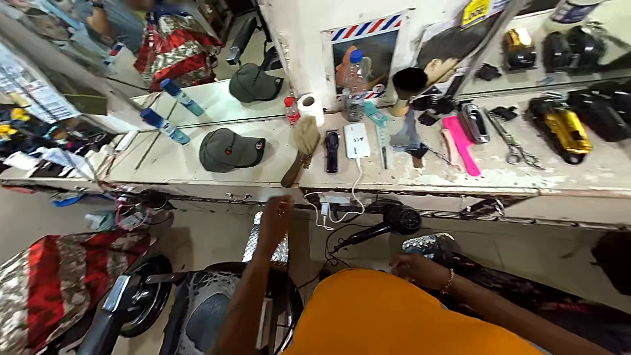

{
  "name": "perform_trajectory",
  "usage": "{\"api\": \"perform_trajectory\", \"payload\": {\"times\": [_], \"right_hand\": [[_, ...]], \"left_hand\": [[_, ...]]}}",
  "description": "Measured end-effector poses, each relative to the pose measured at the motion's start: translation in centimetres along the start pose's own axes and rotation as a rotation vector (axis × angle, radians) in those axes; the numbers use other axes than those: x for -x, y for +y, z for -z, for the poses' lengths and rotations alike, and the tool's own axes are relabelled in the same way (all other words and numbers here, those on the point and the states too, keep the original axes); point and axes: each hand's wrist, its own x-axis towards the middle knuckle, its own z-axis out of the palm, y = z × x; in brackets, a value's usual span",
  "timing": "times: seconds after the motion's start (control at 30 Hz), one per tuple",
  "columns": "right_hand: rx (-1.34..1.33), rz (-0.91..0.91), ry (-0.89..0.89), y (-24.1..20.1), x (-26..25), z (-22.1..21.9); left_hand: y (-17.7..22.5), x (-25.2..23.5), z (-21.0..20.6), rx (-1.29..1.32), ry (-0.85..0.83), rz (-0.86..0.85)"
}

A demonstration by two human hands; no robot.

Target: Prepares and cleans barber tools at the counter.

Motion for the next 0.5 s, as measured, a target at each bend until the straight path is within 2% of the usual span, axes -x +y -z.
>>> {"api": "perform_trajectory", "payload": {"times": [0.13, 0.3, 0.4, 0.5], "right_hand": [[-0.190, 0.135, 0.099, -3.9, 3.2, 1.1], [-0.248, 0.436, 0.401, -9.6, 9.0, 4.2], [-0.282, 0.830, 0.436, -13.4, 13.8, 5.5], [-0.099, 1.247, 0.350, -18.1, 19.7, 3.9]], "left_hand": [[0.2, -7.1, 0.3, -0.091, 0.029, -0.080], [-1.0, -11.6, -1.6, -0.173, -0.005, -0.126], [-0.7, -12.4, -3.5, -0.211, -0.026, -0.158], [0.4, -12.9, -4.9, -0.226, -0.043, -0.200]]}}
